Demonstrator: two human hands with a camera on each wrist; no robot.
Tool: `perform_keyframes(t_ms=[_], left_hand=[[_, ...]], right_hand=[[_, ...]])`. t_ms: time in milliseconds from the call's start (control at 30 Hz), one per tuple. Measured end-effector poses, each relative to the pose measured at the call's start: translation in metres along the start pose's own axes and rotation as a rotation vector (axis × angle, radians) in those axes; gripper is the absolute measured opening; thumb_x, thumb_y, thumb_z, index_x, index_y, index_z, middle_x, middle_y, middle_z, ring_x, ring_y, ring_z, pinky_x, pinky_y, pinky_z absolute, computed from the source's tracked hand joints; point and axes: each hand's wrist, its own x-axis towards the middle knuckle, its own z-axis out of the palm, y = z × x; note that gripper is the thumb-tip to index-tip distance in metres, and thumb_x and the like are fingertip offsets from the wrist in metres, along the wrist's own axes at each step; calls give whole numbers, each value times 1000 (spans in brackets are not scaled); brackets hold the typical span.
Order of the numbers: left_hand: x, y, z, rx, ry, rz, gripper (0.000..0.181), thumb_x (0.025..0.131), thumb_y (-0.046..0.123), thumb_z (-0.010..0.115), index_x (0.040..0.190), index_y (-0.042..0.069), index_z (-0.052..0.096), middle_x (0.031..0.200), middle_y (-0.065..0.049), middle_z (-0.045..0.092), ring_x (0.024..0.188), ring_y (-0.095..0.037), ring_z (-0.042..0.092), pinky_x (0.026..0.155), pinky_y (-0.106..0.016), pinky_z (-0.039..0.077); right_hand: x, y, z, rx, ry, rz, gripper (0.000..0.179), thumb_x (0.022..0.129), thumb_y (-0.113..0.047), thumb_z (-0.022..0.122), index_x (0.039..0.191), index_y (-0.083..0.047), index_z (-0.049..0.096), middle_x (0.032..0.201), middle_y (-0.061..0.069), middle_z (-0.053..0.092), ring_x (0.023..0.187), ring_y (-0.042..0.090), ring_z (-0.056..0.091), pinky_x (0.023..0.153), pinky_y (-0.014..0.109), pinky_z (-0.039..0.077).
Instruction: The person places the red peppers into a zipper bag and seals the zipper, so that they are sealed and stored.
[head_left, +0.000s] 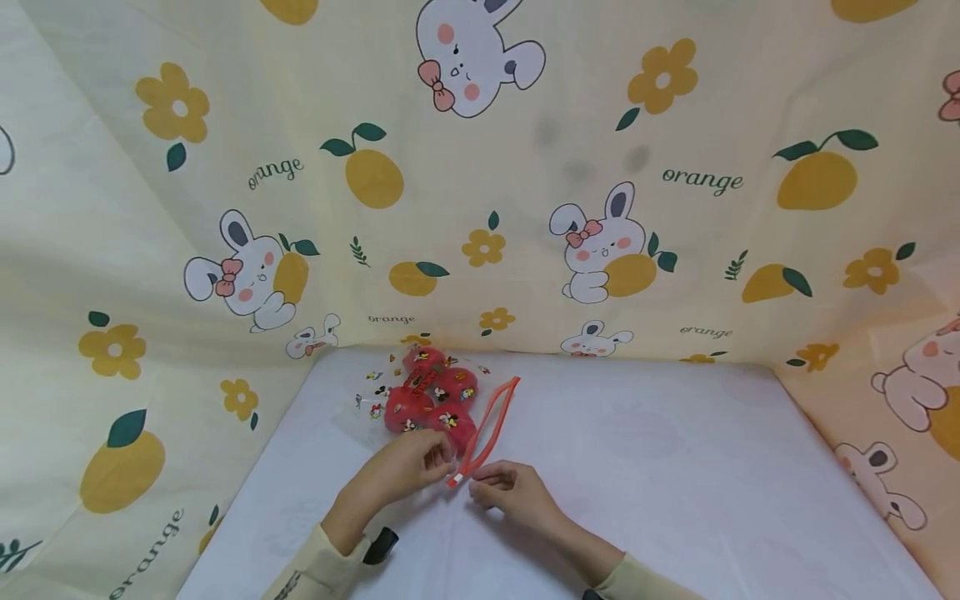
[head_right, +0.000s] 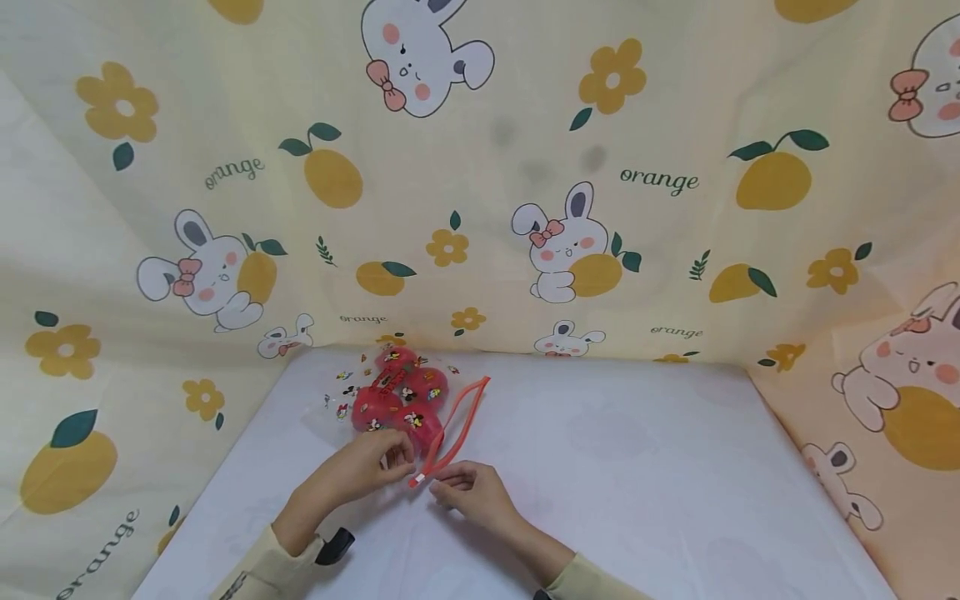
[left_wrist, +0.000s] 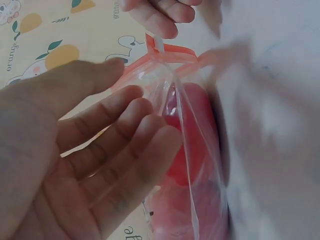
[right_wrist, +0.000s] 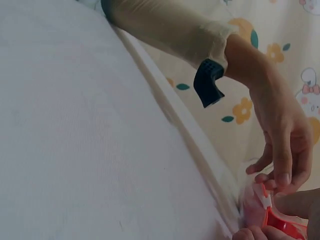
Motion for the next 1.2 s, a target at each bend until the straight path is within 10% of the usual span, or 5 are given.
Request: perform_keyframes(t_ms=[200,733,1200], left_hand=[[-1,-1,2,-12,-34,15,13,96,15,81,98,13,69,88,3,65,81,-13,60,73,-25,52],[1,-2,6,-11,-49,26,13,95,13,82,98,12,69,86,4,62,79,-9,57,71,-24,50],[7,-2,8,-33,-79,-19,12,98,14,80,99,13,68,88,6,62,82,-15,61,74,-24,52]], right_hand=[[2,1,4,53,-33,23,30,103,-9,72,120,16,70,103,29,77,92,47,77,76,33,63],[13,4,19,300,-1,168,30,105,-12,72,114,16,72,98,22,79,77,15,76,74,32,64],[17,-1,22,311,47,157,24,104,-10,72,107,14,71,89,15,78,71,14,74,71,33,64]])
